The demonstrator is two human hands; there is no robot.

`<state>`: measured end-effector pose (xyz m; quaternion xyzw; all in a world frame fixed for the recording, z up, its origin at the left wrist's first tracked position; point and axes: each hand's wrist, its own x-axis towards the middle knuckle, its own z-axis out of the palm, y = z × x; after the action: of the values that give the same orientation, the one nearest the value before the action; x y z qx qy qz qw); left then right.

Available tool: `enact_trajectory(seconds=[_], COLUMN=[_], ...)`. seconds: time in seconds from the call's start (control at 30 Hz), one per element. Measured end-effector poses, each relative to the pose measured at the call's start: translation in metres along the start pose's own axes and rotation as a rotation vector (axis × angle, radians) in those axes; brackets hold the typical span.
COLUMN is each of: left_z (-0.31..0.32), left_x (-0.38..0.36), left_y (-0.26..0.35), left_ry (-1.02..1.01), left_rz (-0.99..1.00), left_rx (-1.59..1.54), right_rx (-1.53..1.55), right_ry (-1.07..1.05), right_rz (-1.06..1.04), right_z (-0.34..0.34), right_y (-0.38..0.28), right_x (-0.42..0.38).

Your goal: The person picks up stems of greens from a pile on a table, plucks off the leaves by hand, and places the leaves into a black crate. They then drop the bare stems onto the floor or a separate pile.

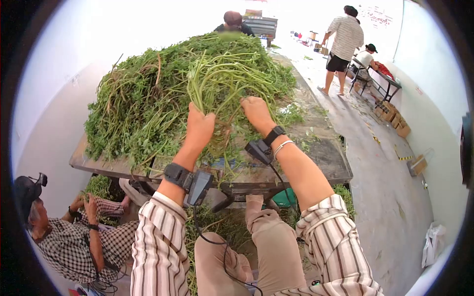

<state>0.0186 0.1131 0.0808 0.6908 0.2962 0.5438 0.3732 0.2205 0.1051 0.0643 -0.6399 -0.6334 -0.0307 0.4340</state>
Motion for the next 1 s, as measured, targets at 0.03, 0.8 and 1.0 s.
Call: enact_trajectory(seconds=[0.03,0.8,1.0], left_z=[0.0,-0.014,-0.01], left_x=[0.0,-0.004,-0.016], left_y=[0.001,-0.006,0.003], left_ry=[-0.009,0.054,0.06], left_rz=[-0.018,-0.026,-0.112], left_rx=[0.033,-0.003,0.031], right_rx=[-0.292,-0.19,-0.187], right_ry=[0.062,-0.254,-0.219], right_rz=[-0.252,-0.432,-0.059], right_z=[0.0,-0.053,-0.035], right_y=[0.002,-0.028,-0.027], right_x=[-0.002,-0.049,-0.034])
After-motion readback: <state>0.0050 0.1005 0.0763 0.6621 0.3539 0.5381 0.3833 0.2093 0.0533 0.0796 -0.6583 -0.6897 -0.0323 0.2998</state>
